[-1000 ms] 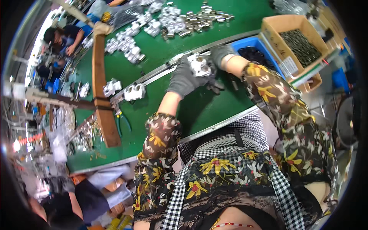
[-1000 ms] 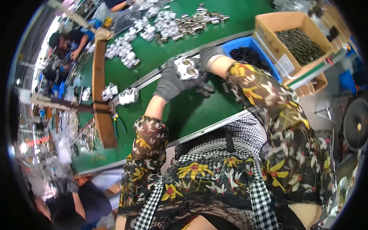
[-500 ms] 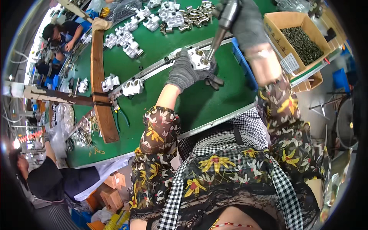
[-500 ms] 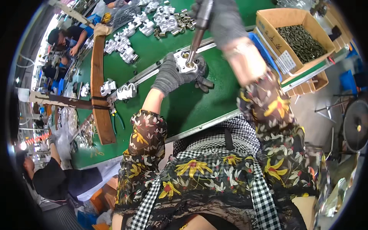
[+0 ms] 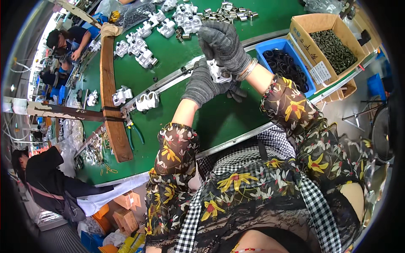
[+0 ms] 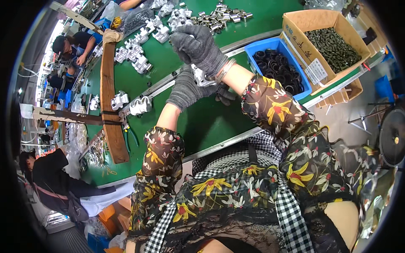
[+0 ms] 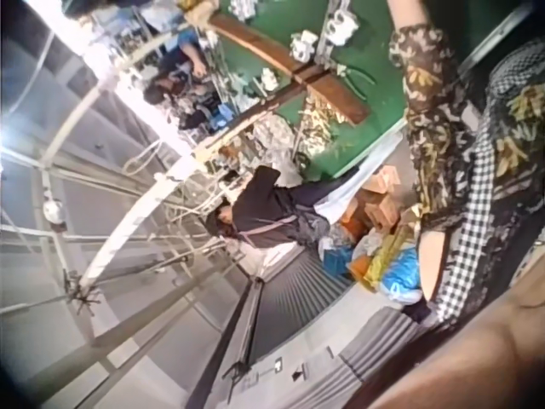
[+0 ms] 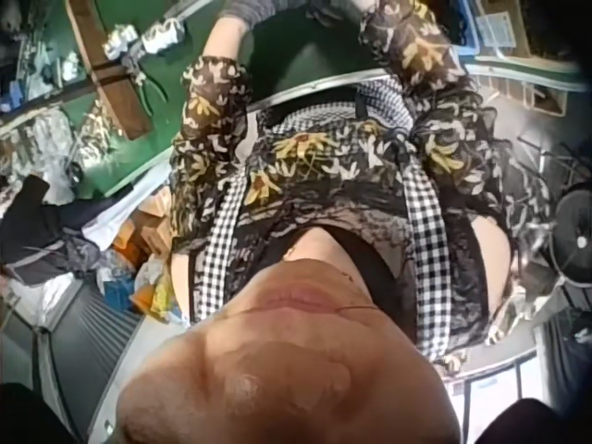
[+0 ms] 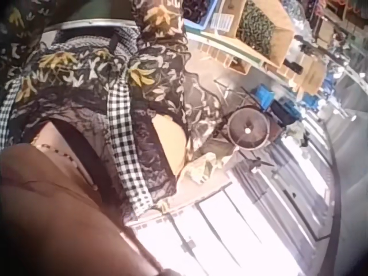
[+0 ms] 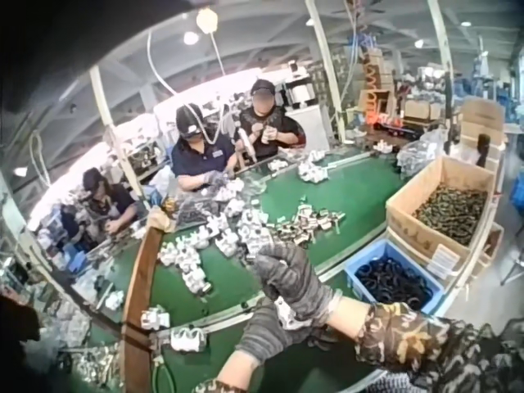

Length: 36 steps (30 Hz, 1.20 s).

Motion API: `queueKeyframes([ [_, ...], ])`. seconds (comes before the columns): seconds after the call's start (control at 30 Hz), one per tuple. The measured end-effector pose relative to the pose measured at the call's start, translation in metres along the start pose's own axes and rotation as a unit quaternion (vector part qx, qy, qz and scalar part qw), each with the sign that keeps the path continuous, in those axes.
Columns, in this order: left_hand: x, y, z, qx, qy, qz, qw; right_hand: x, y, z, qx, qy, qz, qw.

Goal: Manually assembling small metal and plastic components at a factory workstation.

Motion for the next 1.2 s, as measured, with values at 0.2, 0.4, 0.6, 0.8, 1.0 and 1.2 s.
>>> queueKeyframes([
  [0.2,-0.017,0.003,0.001,-0.065,-0.045,-0.008,0.997,0.016,-0.023,0.068,-0.19,-0.01,0.084,0.978],
  [0.4,-0.02,0.002,-0.009,-0.001,-0.183,0.02,0.983,0.013,-0.002,-0.013,0.014,-0.064,0.013,0.998],
  [0.6,-0.011,0.007,0.003,-0.029,-0.142,0.028,0.989,0.002,-0.006,0.015,-0.064,-0.013,0.017,0.998],
  [0.8,-0.009,0.0,0.015,-0.019,-0.122,0.01,0.992,-0.003,0.008,0.053,-0.059,-0.036,0.045,0.997],
  [1.0,-0.011,0.0,-0.016,0.076,-0.125,0.0,0.989,-0.003,0.036,0.01,-0.026,-0.037,0.006,0.999],
  [1.2,-0.01,0.001,0.008,-0.042,-0.154,0.048,0.986,0.009,0.02,0.06,0.006,-0.093,0.047,0.995],
])
Point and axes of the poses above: each hand's wrist, its own y-axis away from the middle knuckle, its own x-axis out of the palm, z = x × y, the point moved 7 cm from there along -y, towards the middle knuckle, and after that the axes turned 4 degrees about -z, right-handed, at the moved point
